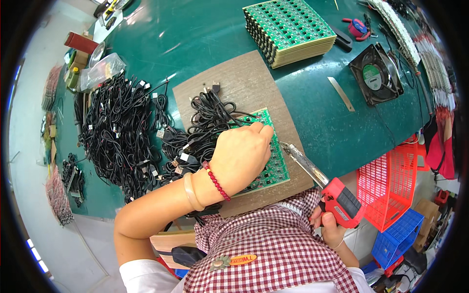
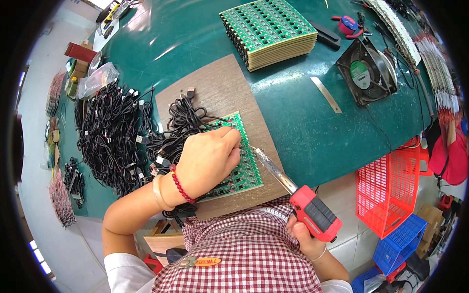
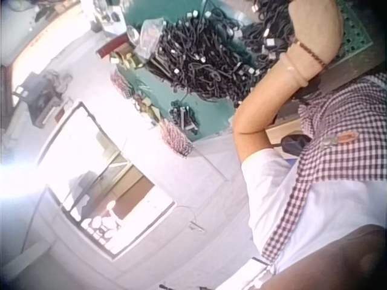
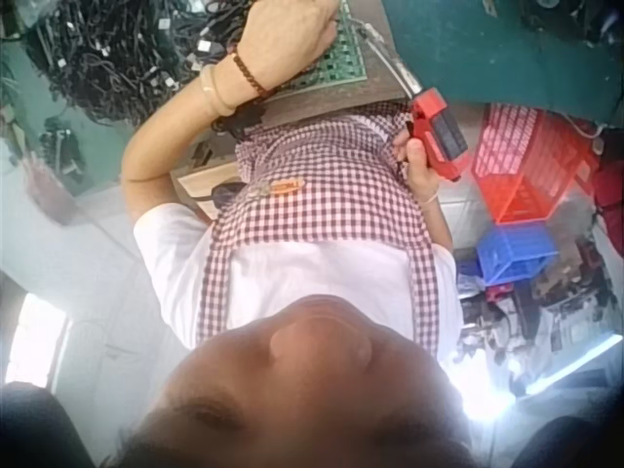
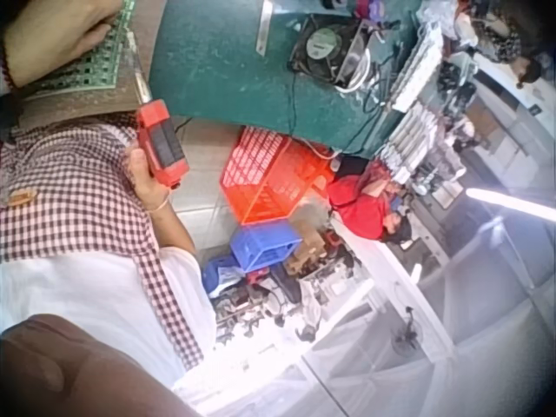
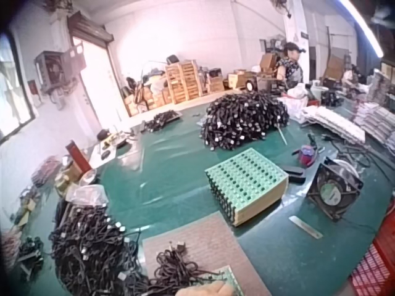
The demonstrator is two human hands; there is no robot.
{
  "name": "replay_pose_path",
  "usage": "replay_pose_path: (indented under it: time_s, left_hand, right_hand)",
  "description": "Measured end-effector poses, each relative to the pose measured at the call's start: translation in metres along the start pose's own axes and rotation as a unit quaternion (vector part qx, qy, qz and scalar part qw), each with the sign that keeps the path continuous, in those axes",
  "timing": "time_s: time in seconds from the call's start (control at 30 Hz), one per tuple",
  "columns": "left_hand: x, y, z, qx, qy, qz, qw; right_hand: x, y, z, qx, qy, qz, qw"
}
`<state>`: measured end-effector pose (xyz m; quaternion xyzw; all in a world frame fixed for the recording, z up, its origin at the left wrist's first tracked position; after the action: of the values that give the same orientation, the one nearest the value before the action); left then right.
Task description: The person solders cables onto a circuit board with a soldering iron, moves the finished board away, positions a new circuit board on a wooden block, and solders cables onto the new board.
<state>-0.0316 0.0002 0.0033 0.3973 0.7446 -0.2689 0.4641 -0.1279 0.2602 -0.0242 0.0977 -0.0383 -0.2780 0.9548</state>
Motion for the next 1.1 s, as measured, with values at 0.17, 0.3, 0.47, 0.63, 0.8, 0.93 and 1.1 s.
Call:
replay_pose_path:
  time_s: [0.17, 0.3, 0.47, 0.63, 0.8, 0.93, 1.1]
  left_hand:
    - [-0.003, 0.003, 0.001, -0.004, -0.002, -0.004, 1.0]
    - [-0.008, 0.009, -0.013, 0.041, -0.125, -0.014, 0.991]
    - [-0.054, -0.017, 0.017, 0.055, -0.172, -0.095, 0.979]
    - [-0.078, -0.024, 0.218, -0.197, -0.335, -0.155, 0.908]
    - [-0.06, -0.019, 0.241, -0.195, -0.149, -0.111, 0.963]
    - [-0.079, -0.013, 0.207, -0.111, -0.016, -0.214, 0.97]
    - [-0.104, -0.008, 0.093, -0.013, 0.104, -0.163, 0.981]
  right_hand:
    - [0.001, -0.003, 0.002, -0.004, -0.002, -0.006, 1.0]
    - [0.004, -0.01, 0.019, -0.034, -0.063, -0.078, 0.994]
    - [-0.013, -0.015, 0.018, -0.097, -0.047, -0.109, 0.988]
    - [-0.008, -0.021, 0.023, -0.128, -0.034, -0.102, 0.986]
    - [-0.006, -0.022, 0.023, -0.132, -0.04, -0.105, 0.985]
    - [-0.007, -0.022, 0.023, -0.133, -0.045, -0.105, 0.984]
    - [-0.01, -0.026, 0.022, -0.129, -0.051, -0.119, 0.983]
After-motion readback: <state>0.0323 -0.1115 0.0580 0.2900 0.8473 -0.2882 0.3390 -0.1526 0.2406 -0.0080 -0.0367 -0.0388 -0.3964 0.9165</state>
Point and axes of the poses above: each hand's wrist, its own y-axis away from the middle knuckle, its own x-axis out of the palm, z = x × y, the point moved 4 cm from there along -y, towards the middle knuckle, and after that the axes turned 5 degrees about -x, right-handed, at the moved point
